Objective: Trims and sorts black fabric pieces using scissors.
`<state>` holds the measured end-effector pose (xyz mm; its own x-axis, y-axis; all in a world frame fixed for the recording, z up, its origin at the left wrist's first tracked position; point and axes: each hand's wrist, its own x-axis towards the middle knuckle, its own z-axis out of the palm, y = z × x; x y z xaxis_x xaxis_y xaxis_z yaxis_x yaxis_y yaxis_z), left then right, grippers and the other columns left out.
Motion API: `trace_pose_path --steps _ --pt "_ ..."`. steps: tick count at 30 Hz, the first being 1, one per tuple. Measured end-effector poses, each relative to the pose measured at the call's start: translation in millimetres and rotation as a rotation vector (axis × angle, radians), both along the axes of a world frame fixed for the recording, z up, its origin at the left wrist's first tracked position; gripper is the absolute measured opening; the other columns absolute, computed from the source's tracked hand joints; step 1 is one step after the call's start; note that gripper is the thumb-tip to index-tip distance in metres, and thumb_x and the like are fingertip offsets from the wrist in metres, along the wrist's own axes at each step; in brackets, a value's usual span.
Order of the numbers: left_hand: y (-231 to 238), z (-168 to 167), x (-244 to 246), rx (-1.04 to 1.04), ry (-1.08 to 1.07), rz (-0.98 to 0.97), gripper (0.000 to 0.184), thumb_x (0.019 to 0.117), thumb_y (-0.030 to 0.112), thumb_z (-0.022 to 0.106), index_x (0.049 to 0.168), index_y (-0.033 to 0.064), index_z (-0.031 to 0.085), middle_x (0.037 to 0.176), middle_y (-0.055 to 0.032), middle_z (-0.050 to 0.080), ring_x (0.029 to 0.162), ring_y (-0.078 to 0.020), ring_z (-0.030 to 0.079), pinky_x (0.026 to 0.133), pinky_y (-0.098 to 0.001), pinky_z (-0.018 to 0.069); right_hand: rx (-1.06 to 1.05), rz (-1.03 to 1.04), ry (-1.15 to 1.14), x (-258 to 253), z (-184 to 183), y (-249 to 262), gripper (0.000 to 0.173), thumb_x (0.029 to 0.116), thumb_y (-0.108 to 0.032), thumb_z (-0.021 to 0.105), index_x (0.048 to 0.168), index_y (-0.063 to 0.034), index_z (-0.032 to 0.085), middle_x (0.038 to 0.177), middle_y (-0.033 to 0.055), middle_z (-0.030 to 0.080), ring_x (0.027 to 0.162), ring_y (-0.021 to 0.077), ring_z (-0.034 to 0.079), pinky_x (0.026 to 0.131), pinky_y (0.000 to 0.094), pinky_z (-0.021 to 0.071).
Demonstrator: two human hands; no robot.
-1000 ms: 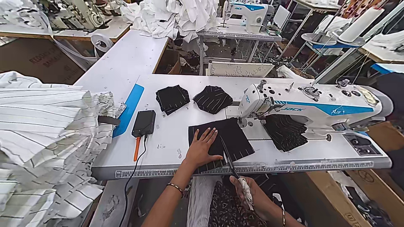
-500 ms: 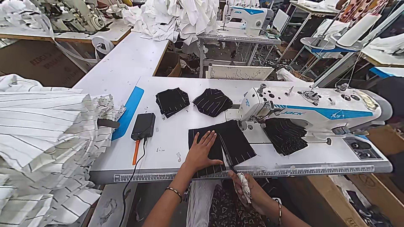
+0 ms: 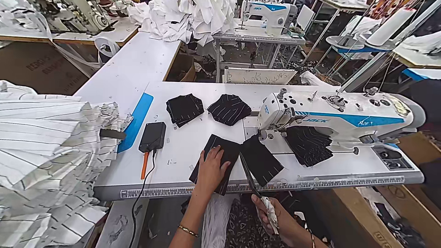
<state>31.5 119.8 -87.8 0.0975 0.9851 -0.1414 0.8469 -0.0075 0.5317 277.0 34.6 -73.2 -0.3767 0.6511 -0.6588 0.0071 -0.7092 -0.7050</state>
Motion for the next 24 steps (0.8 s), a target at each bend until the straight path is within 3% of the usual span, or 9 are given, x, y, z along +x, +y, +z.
trace_pose_path --steps 2,5,8,15,20,24 --pt "5 -21 12 0.139 0.013 0.109 0.068 0.0986 0.046 0.061 0.149 0.0017 0.05 0.161 -0.0161 0.04 0.151 -0.0365 0.033 0.12 -0.0689 0.0103 0.01 0.017 0.011 5 -4 -4 0.035 0.1074 -0.032 0.053 0.077 -0.015 0.058 0.057 -0.0068 0.054 0.045 0.0015 0.05 0.044 0.016 0.0419" --pt "13 -41 13 0.096 0.12 0.09 0.091 0.0953 0.07 0.047 0.162 0.0107 0.031 0.169 -0.0067 0.026 0.157 -0.0309 0.019 0.12 -0.0692 0.0017 0.009 0.092 -0.004 25 -5 -5 0.032 0.1056 -0.035 0.056 0.08 -0.0163 0.058 0.059 -0.0076 0.054 0.047 0.001 0.051 0.045 0.0159 0.0428" --pt "16 -46 7 0.101 0.146 -0.015 0.096 0.0922 0.077 0.043 0.163 0.0131 0.029 0.17 -0.0025 0.025 0.158 -0.0291 0.017 0.12 -0.0688 0.0008 0.01 0.197 -0.06 41 2 3 0.032 0.1034 -0.038 0.058 0.078 -0.0179 0.057 0.057 -0.0085 0.053 0.046 0.0012 0.051 0.044 0.0165 0.0428" --pt "21 -42 0 0.065 0.151 -0.157 0.1 0.0897 0.081 0.043 0.163 0.0156 0.027 0.171 0.0013 0.021 0.159 -0.0263 0.014 0.121 -0.0681 -0.0009 0.072 0.389 -0.33 35 3 37 0.031 0.1004 -0.043 0.064 0.091 -0.0147 0.055 0.062 -0.0081 0.05 0.052 0.0029 0.05 0.053 0.0199 0.0445" --pt "21 -41 0 0.048 0.15 -0.169 0.102 0.0886 0.082 0.042 0.164 0.0156 0.026 0.171 0.0019 0.02 0.159 -0.0255 0.012 0.121 -0.0677 -0.0015 0.096 0.326 -0.337 38 -1 32 0.031 0.0983 -0.038 0.069 0.084 -0.014 0.057 0.058 -0.0074 0.053 0.048 0.003 0.051 0.049 0.0195 0.0436" --pt "21 -41 0 0.052 0.152 -0.191 0.103 0.0884 0.082 0.043 0.164 0.0151 0.025 0.171 0.0005 0.02 0.159 -0.026 0.012 0.121 -0.0679 -0.0018 0.058 0.304 -0.279 30 5 35 0.029 0.1022 -0.036 0.063 0.083 -0.0148 0.056 0.057 -0.0081 0.053 0.047 0.0019 0.051 0.048 0.018 0.0434"
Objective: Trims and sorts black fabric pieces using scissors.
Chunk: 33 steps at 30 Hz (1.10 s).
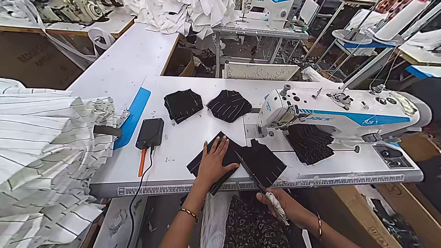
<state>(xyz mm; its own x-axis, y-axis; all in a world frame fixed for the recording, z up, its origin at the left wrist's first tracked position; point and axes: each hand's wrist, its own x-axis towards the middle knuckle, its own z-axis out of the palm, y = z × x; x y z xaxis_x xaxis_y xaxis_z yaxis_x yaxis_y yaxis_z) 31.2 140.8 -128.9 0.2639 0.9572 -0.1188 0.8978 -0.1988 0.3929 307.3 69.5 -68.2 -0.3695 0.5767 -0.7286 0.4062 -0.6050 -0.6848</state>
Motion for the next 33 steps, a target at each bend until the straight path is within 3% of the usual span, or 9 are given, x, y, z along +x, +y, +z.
trace_pose_path --steps 10,14,21,26,29,31,33 --pt "-1 -1 -1 0.049 -0.018 -0.01 0.113 0.0848 0.085 0.045 0.164 0.0078 0.02 0.171 -0.0053 0.018 0.158 -0.0242 0.015 0.123 -0.0629 0.0021 -0.004 -0.01 0.029 -5 3 10 0.028 0.1024 -0.033 0.063 0.081 -0.0152 0.056 0.057 -0.0083 0.053 0.047 0.0017 0.051 0.047 0.0175 0.0431" --pt "-3 -5 -2 0.13 -0.063 0.004 0.122 0.0803 0.086 0.05 0.161 -0.0009 0.024 0.169 -0.0149 0.022 0.157 -0.029 0.021 0.124 -0.0614 0.0094 0.014 0.043 0.023 -11 4 20 0.031 0.1035 -0.037 0.061 0.083 -0.0155 0.054 0.057 -0.0091 0.049 0.046 0.0016 0.047 0.047 0.0177 0.0421" --pt "-1 -2 -1 0.094 -0.028 -0.001 0.13 0.0765 0.089 0.051 0.16 -0.0059 0.021 0.169 -0.0205 0.019 0.158 -0.032 0.017 0.125 -0.0569 0.0086 0.003 0.01 0.02 -9 3 25 0.03 0.1034 -0.033 0.062 0.081 -0.0143 0.056 0.057 -0.0077 0.053 0.045 0.0021 0.05 0.046 0.0174 0.0425" --pt "2 -1 -11 0.094 -0.114 -0.113 0.131 0.0735 0.083 0.063 0.16 -0.0057 0.02 0.169 -0.0205 0.019 0.158 -0.0313 0.016 0.127 -0.0501 0.0109 0.018 0.049 0.041 -11 4 34 0.031 0.1041 -0.034 0.061 0.08 -0.0149 0.056 0.056 -0.0087 0.051 0.046 0.0015 0.049 0.046 0.0175 0.0431" --pt "1 11 -24 -0.024 -0.091 -0.123 0.134 0.0696 0.08 0.071 0.162 -0.0022 0.017 0.17 -0.0173 0.016 0.159 -0.0291 0.012 0.127 -0.0521 0.0053 -0.003 0.034 0.021 -6 10 24 0.029 0.1047 -0.031 0.06 0.082 -0.0147 0.055 0.058 -0.0083 0.052 0.046 0.0017 0.05 0.046 0.0173 0.043" --pt "-3 22 -28 -0.126 -0.053 -0.126 0.13 0.0714 0.077 0.072 0.163 0.0026 0.018 0.171 -0.0122 0.014 0.159 -0.0257 0.009 0.126 -0.055 0.0002 -0.03 0.004 0.026 -4 11 14 0.029 0.1047 -0.032 0.06 0.082 -0.0149 0.056 0.058 -0.0082 0.053 0.046 0.0019 0.05 0.046 0.0174 0.0433" --pt "-9 17 -30 -0.097 -0.099 -0.126 0.118 0.077 0.075 0.069 0.162 0.0059 0.026 0.171 -0.0082 0.02 0.159 -0.0237 0.014 0.125 -0.0574 0.0011 -0.056 -0.014 0.054 -3 7 6 0.028 0.1049 -0.032 0.059 0.082 -0.0152 0.056 0.058 -0.0082 0.052 0.046 0.0018 0.05 0.046 0.0172 0.0433"
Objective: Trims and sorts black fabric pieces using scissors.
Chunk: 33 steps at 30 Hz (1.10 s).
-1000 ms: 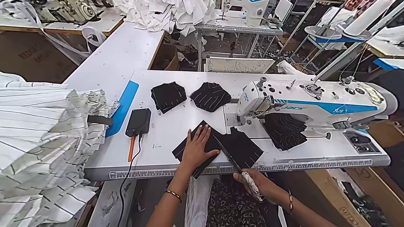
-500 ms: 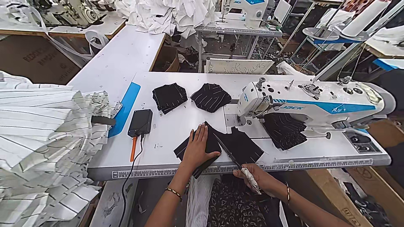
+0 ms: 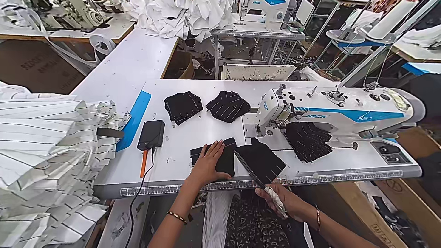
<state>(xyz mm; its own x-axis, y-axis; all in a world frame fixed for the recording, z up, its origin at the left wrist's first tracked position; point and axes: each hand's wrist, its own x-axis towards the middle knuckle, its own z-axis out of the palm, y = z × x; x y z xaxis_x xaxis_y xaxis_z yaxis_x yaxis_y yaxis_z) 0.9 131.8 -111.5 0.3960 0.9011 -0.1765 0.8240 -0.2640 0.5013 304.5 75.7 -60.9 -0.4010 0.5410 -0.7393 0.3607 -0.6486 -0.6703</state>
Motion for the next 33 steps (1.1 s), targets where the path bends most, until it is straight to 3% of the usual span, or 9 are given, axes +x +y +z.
trace_pose_path --steps 2,4,17,21,30,33 --pt "-3 -11 1 0.074 -0.035 0.029 0.098 0.0901 0.072 0.056 0.161 0.0089 0.032 0.169 -0.0049 0.027 0.158 -0.0231 0.019 0.125 -0.0589 0.0038 -0.007 -0.008 0.014 -2 -2 -2 0.028 0.1053 -0.033 0.058 0.083 -0.0151 0.056 0.058 -0.0081 0.052 0.046 0.0017 0.05 0.046 0.0169 0.0429" --pt "-3 -17 5 0.118 -0.009 0.047 0.087 0.0965 0.067 0.05 0.161 0.0116 0.032 0.169 -0.0022 0.028 0.157 -0.0229 0.02 0.125 -0.0601 0.0047 -0.001 -0.012 0.018 -4 0 1 0.029 0.1054 -0.033 0.058 0.082 -0.0154 0.057 0.057 -0.0081 0.052 0.045 0.0015 0.049 0.045 0.0166 0.0422" --pt "-4 -20 7 0.143 0.033 0.025 0.083 0.0967 0.07 0.045 0.161 0.0184 0.035 0.169 0.0022 0.026 0.157 -0.0224 0.019 0.125 -0.0606 0.0055 0.096 0.072 -0.107 -9 -7 24 0.032 0.1009 -0.036 0.066 0.081 -0.0129 0.055 0.056 -0.0061 0.051 0.046 0.004 0.049 0.047 0.0198 0.0432" --pt "-6 -20 9 0.146 0.039 0.004 0.084 0.0965 0.071 0.045 0.161 0.0174 0.034 0.169 0.0021 0.026 0.158 -0.0226 0.019 0.124 -0.0605 0.0055 0.105 0.123 -0.096 -16 -7 34 0.032 0.1024 -0.04 0.062 0.085 -0.0133 0.056 0.059 -0.007 0.05 0.048 0.0034 0.049 0.049 0.0197 0.0431" --pt "-8 -23 10 0.187 0.033 0.02 0.086 0.0955 0.072 0.045 0.161 0.0164 0.035 0.169 0.0 0.028 0.157 -0.0233 0.022 0.124 -0.0611 0.0082 0.145 0.108 -0.09 -19 -8 37 0.033 0.1023 -0.038 0.063 0.082 -0.0121 0.058 0.058 -0.0059 0.055 0.047 0.0036 0.052 0.047 0.0194 0.0441" --pt "-9 -24 13 0.202 0.016 0.044 0.094 0.0921 0.074 0.049 0.161 0.0116 0.034 0.168 -0.0026 0.03 0.156 -0.0231 0.024 0.125 -0.0596 0.0092 0.141 0.127 -0.072 -24 -6 44 0.034 0.1031 -0.04 0.061 0.083 -0.0131 0.058 0.059 -0.0068 0.054 0.048 0.0028 0.052 0.047 0.0188 0.0444"
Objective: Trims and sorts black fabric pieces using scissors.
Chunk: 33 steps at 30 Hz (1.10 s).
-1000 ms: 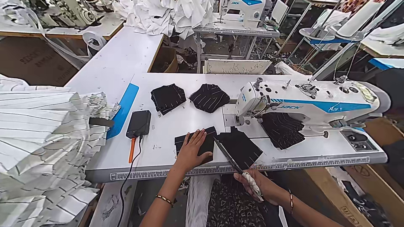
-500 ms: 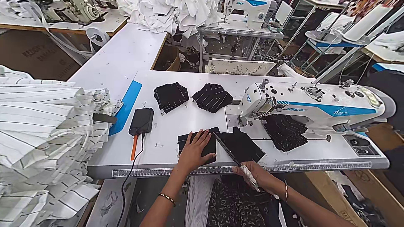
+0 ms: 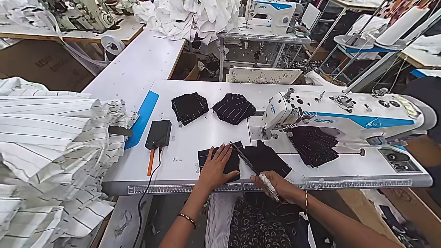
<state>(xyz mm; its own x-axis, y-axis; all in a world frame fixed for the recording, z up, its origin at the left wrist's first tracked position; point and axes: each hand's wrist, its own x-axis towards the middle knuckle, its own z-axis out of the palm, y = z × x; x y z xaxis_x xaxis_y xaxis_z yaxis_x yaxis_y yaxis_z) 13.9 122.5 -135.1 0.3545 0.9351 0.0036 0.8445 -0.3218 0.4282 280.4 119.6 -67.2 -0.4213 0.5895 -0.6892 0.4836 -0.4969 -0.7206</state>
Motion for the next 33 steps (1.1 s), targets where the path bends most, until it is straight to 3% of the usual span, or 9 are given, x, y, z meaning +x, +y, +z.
trace_pose_path --steps 5,8,10,13,17,20,24,29,33 --pt "-2 3 4 -0.022 -0.059 0.071 0.097 0.093 0.07 0.053 0.159 0.0028 0.032 0.167 -0.0112 0.031 0.156 -0.0261 0.024 0.126 -0.0561 0.0088 0.056 0.034 -0.058 -3 -3 7 0.035 0.101 -0.04 0.064 0.082 -0.0118 0.057 0.059 -0.0057 0.053 0.048 0.0035 0.05 0.048 0.0202 0.0428" --pt "1 0 4 0.029 -0.156 0.119 0.058 0.1064 0.029 0.045 0.155 -0.002 0.04 0.162 -0.0175 0.038 0.153 -0.033 0.032 0.125 -0.0564 0.0166 0.056 -0.01 -0.072 -1 -1 6 0.034 0.1015 -0.037 0.064 0.082 -0.0104 0.058 0.058 -0.0049 0.055 0.047 0.0038 0.052 0.046 0.0194 0.0435" --pt "4 5 1 0.075 -0.188 0.2 0.046 0.1026 0.006 0.044 0.147 -0.0057 0.05 0.154 -0.023 0.048 0.144 -0.04 0.044 0.12 -0.0566 0.031 0.069 -0.057 -0.074 2 -1 2 0.034 0.1018 -0.037 0.064 0.083 -0.01 0.058 0.059 -0.0044 0.056 0.047 0.0041 0.053 0.047 0.0197 0.0441" --pt "9 35 -10 -0.081 -0.152 0.394 0.035 0.1024 0.015 0.057 0.131 -0.0047 0.064 0.136 -0.0288 0.058 0.128 -0.0482 0.054 0.105 -0.061 0.0429 0.134 -0.175 -0.071 11 -8 -13 0.034 0.1015 -0.037 0.065 0.083 -0.0092 0.059 0.06 -0.0035 0.056 0.049 0.0053 0.053 0.048 0.0213 0.0443" --pt "10 58 -19 -0.332 -0.145 0.585 0.029 0.103 0.02 0.059 0.116 -0.005 0.067 0.118 -0.0258 0.064 0.113 -0.0404 0.063 0.1 -0.0538 0.0485 0.232 -0.344 0.053 14 -13 -51 0.026 0.103 -0.028 0.063 0.086 -0.0089 0.059 0.059 -0.0051 0.056 0.047 0.0034 0.052 0.046 0.0193 0.0447" --pt "-1 52 -16 -0.243 -0.309 0.711 0.029 0.1019 0.021 0.062 0.113 -0.0053 0.068 0.103 -0.0215 0.071 0.098 -0.0348 0.069 0.091 -0.0535 0.0523 0.172 -0.314 0.162 9 -13 -80 0.021 0.1015 -0.028 0.063 0.091 -0.0097 0.061 0.059 -0.0071 0.057 0.048 0.002 0.053 0.047 0.0186 0.0453" --pt "-17 38 -6 -0.198 -0.697 0.858 0.036 0.0956 0.014 0.072 0.125 -0.0035 0.06 0.095 -0.0149 0.074 0.074 -0.0203 0.071 0.071 -0.0388 0.0587 -0.005 -0.241 0.296 2 -23 -102 0.024 0.1004 -0.03 0.066 0.084 -0.0138 0.058 0.059 -0.008 0.057 0.047 0.0 0.052 0.047 0.0162 0.0434" --pt "-40 23 4 -0.22 -0.996 0.797 0.024 0.0928 0.0 0.07 0.116 -0.0062 0.068 0.103 -0.0139 0.074 0.083 -0.0124 0.071 0.08 -0.0289 0.0583 -0.053 -0.273 0.325 1 -34 -106 0.026 0.1025 -0.031 0.063 0.083 -0.0141 0.058 0.059 -0.0073 0.058 0.048 0.0005 0.053 0.046 0.0161 0.0433" --pt "-40 23 15 -0.232 -1.197 0.862 0.026 0.0899 -0.007 0.07 0.115 -0.0087 0.068 0.103 -0.0138 0.074 0.082 -0.0107 0.071 0.077 -0.0257 0.059 -0.089 -0.277 0.406 6 -38 -106 0.028 0.1021 -0.035 0.061 0.084 -0.0147 0.058 0.06 -0.0074 0.057 0.047 0.0006 0.052 0.045 0.0158 0.0425"
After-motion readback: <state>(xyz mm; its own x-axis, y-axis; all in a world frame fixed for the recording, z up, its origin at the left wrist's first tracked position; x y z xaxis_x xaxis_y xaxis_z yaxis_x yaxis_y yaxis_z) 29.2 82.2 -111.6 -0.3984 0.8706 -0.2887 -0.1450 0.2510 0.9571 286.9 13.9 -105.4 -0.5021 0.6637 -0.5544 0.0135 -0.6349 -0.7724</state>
